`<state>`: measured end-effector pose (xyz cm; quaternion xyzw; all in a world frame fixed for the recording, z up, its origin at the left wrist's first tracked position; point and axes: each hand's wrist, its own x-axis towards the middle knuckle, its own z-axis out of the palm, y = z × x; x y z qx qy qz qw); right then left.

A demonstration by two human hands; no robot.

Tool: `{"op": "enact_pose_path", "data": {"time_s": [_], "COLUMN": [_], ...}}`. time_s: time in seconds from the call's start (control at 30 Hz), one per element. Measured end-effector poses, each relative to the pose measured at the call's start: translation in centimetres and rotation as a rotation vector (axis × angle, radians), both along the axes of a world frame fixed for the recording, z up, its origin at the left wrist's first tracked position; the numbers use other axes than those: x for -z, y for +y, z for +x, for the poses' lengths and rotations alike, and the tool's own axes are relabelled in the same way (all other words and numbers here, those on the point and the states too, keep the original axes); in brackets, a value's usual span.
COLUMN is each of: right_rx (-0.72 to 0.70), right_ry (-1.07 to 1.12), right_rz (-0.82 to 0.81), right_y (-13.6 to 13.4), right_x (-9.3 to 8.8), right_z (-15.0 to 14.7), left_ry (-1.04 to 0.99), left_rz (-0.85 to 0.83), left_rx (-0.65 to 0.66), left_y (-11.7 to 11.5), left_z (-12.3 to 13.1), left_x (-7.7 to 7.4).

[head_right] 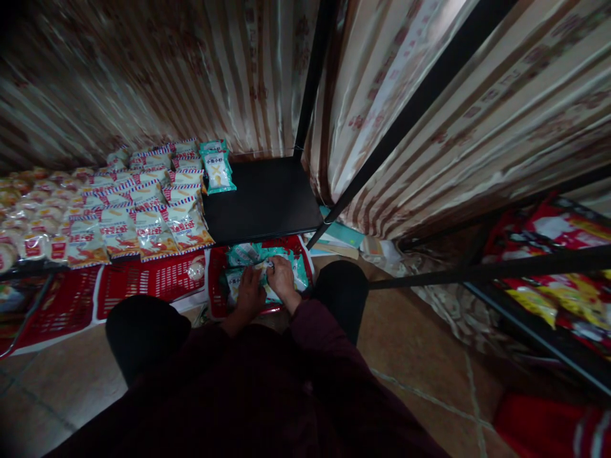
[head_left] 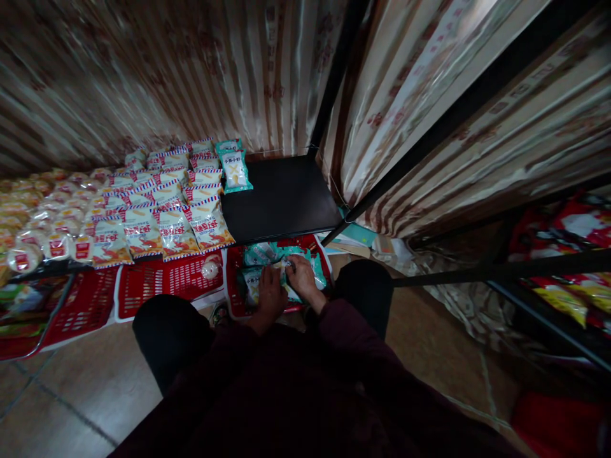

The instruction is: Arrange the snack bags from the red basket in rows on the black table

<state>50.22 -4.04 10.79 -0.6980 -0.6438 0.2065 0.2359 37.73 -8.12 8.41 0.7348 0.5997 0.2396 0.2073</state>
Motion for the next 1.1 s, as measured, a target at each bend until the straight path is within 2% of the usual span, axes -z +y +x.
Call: {"op": "enact_pose_path", "data": {"time_s": [0.2, 0.47, 0.63, 0.8, 0.93, 1.1], "right_rx": [0.065, 0.091, 0.093, 0.114, 0.152, 0.176], "right_ry": [-0.024, -0.042, -0.051, -0.055, 0.021, 0.246], "right_rz": [-0.038, -0.036, -0.04, -0.044, 0.014, 0.12], "right_y": [0.1, 0.2, 0.1, -0.1, -0.2, -0.5], "right_x": [0.6, 1.0, 1.2, 0.9, 0.8, 1.6], "right_z": [0.5, 0.8, 0.7, 0.6, 0.5, 0.3], "left_ry": [-0.022, -0.038, -0.035, -0.007, -0.022, -0.063], "left_rz": [0.022, 0.082, -0.007, -0.079, -0.056, -0.106], "left_rx": [-0.001, -0.032, -0.086, -0.055, -0.078, -0.142], "left_y": [-0.8, -0.4, -0.6, -0.2, -0.5, -1.4], "left_z": [-0.4, -1.1, -0.8, -1.3, -1.4, -0.8], "left_x": [0.3, -0.5, -0.5, -1.5, -2.1, -1.8]}}
